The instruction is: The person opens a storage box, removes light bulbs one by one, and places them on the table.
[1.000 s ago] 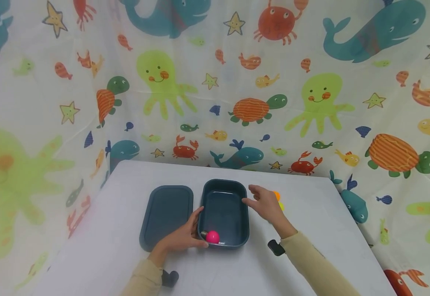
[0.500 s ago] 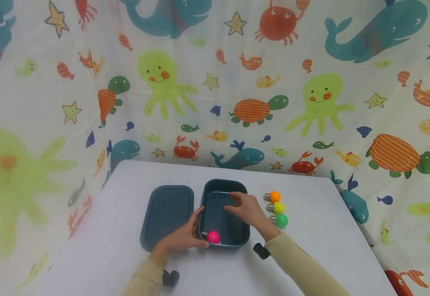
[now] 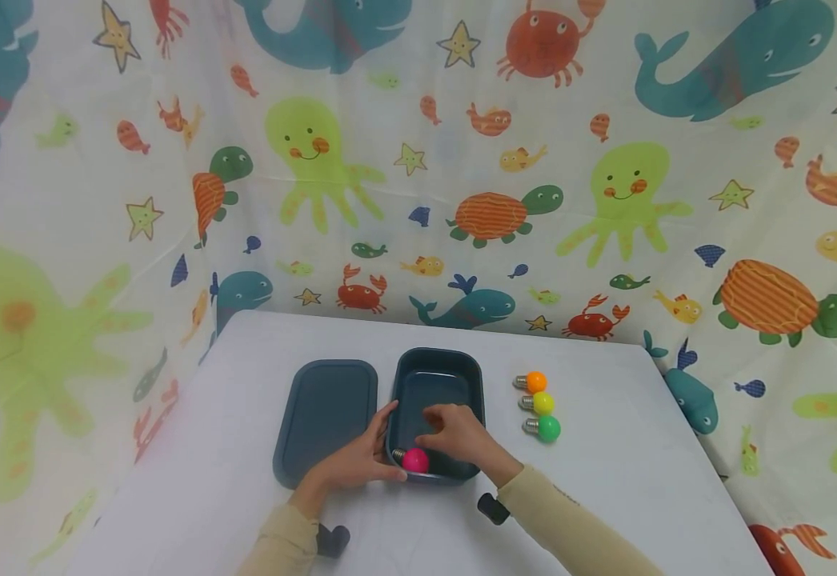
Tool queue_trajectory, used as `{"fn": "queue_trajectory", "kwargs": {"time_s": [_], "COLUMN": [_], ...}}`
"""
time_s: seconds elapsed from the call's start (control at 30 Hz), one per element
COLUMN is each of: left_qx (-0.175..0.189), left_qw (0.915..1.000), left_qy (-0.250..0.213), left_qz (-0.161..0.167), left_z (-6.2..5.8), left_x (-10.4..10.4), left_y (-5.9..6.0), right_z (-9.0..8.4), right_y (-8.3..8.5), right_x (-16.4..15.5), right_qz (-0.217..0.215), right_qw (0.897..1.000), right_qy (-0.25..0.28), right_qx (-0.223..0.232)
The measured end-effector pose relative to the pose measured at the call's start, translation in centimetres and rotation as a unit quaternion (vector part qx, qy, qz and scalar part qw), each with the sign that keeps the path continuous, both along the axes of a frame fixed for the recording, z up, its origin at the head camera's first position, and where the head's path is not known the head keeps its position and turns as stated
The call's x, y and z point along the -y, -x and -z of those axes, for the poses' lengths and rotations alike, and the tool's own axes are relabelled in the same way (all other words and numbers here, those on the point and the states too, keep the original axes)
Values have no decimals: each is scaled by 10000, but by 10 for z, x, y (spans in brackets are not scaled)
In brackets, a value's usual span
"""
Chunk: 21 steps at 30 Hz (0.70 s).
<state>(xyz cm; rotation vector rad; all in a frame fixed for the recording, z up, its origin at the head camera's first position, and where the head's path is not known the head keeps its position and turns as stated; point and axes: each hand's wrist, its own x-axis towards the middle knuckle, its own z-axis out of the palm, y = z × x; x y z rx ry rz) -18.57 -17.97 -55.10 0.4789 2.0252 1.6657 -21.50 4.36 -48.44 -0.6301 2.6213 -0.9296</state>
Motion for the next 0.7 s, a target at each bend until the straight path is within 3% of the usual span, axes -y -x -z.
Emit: {"fn": "queue_trajectory", "kwargs": {"time_s": [0.4,0.7], "left_qx": [-11,-24], "left_qw": [9999,9998], "left_qy": [127,166], "left_qz": [2,-55], "left_z": [-2,-1], "left_x": [0,0], "left_y": [0,0], "right_z": [15,18], "right_y": [-9,-11], "right_x": [5,6], "right_qz": [-239,-393], "right_qw": [9979,9971], "right_qy": [-553,-541], "right_qx": [257,363]}}
